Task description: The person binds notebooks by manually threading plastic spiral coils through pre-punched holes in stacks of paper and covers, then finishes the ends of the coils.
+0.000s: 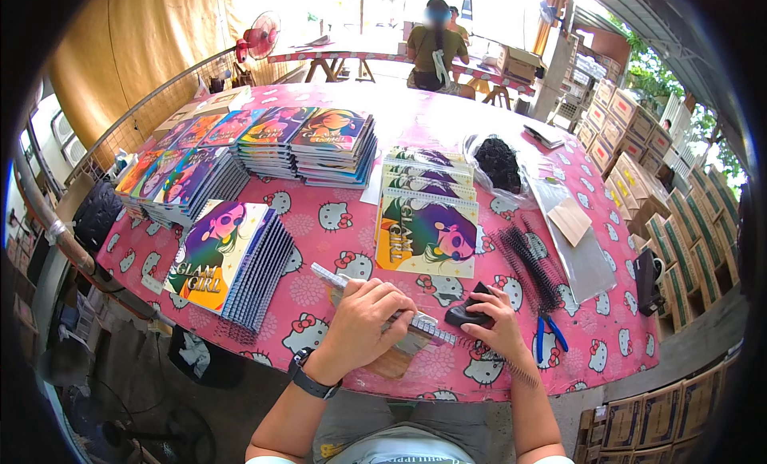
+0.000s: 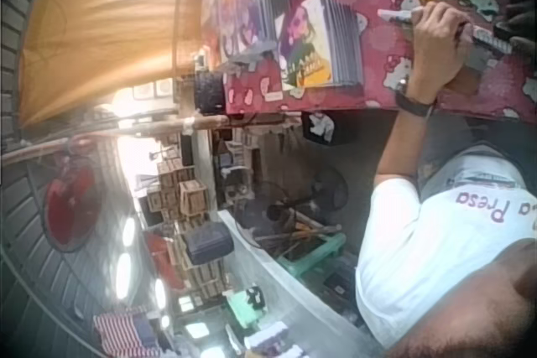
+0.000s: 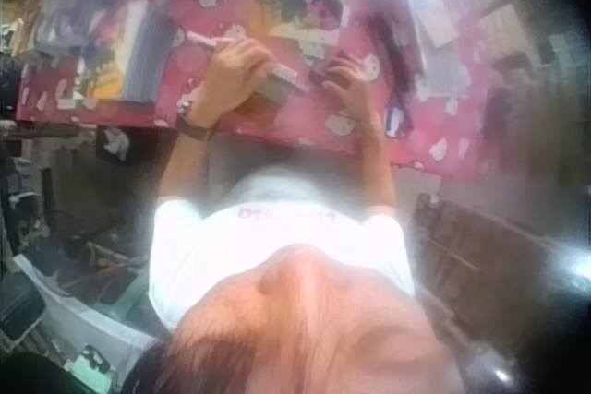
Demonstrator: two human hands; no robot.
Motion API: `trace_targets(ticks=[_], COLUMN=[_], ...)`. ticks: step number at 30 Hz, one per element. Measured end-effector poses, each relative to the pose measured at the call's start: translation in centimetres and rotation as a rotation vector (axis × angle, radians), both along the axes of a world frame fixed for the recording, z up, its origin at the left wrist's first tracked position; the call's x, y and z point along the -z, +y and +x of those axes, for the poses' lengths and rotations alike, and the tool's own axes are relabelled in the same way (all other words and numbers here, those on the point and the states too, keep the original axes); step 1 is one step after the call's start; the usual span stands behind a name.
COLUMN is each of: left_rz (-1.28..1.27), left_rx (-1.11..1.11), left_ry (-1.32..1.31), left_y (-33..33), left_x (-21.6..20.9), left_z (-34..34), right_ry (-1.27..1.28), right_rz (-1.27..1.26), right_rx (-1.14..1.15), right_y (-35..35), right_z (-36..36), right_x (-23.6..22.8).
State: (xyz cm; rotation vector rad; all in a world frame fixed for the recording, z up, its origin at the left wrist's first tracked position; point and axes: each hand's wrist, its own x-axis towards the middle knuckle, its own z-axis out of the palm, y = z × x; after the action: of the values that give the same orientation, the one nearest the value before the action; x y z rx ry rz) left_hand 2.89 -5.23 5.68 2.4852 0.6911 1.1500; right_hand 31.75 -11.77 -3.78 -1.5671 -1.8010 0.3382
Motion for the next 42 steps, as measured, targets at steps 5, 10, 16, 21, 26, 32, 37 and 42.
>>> trace_targets(ticks=[5, 10, 16, 21, 26, 32, 37, 42], left_rz=[-0.212, 0.009, 0.036, 0.078, 0.066, 0.111, 0.116, 0.071], left_rx=[0.051, 0.167, 0.043, 0.017, -0.049, -0.2, -0.302, -0.342], left_ry=[-0.167, 0.013, 0.057, 0.143, 0.081, -0.051, -0.072, -0.172], left_y=[0.2, 0.7, 0.3, 0.6, 0.3, -0.6, -0.6, -1.3], left_x=[-0.3, -0.6, -0.8, -0.4, -0.4, 1.6, 1.1, 2.3], left_z=[-0.2, -0.9, -0.3, -0.6, -0.9, -1.1, -1.6, -1.9], right_ry=[-0.004, 0.67, 0.904, 0.834, 1.041, 0.577, 0.664, 0.586], right_rz=[0.012, -0.092, -0.175, -0.216, -0.244, -0.17, -0.116, -0.052], right_rx=[-0.004, -0.165, -0.6, -0.585, -0.724, -0.411, -0.747, -0.684], right_y=[0.0, 0.4, 2.3, 2.9, 2.2, 2.6, 2.8, 3.3], right_z=[0.0, -0.8, -5.0, -5.7, -5.9, -6.5, -6.6, -7.3], right_x=[-0.2, -1.9, -6.9, -7.9, -8.6, -9.1, -10.9, -11.7])
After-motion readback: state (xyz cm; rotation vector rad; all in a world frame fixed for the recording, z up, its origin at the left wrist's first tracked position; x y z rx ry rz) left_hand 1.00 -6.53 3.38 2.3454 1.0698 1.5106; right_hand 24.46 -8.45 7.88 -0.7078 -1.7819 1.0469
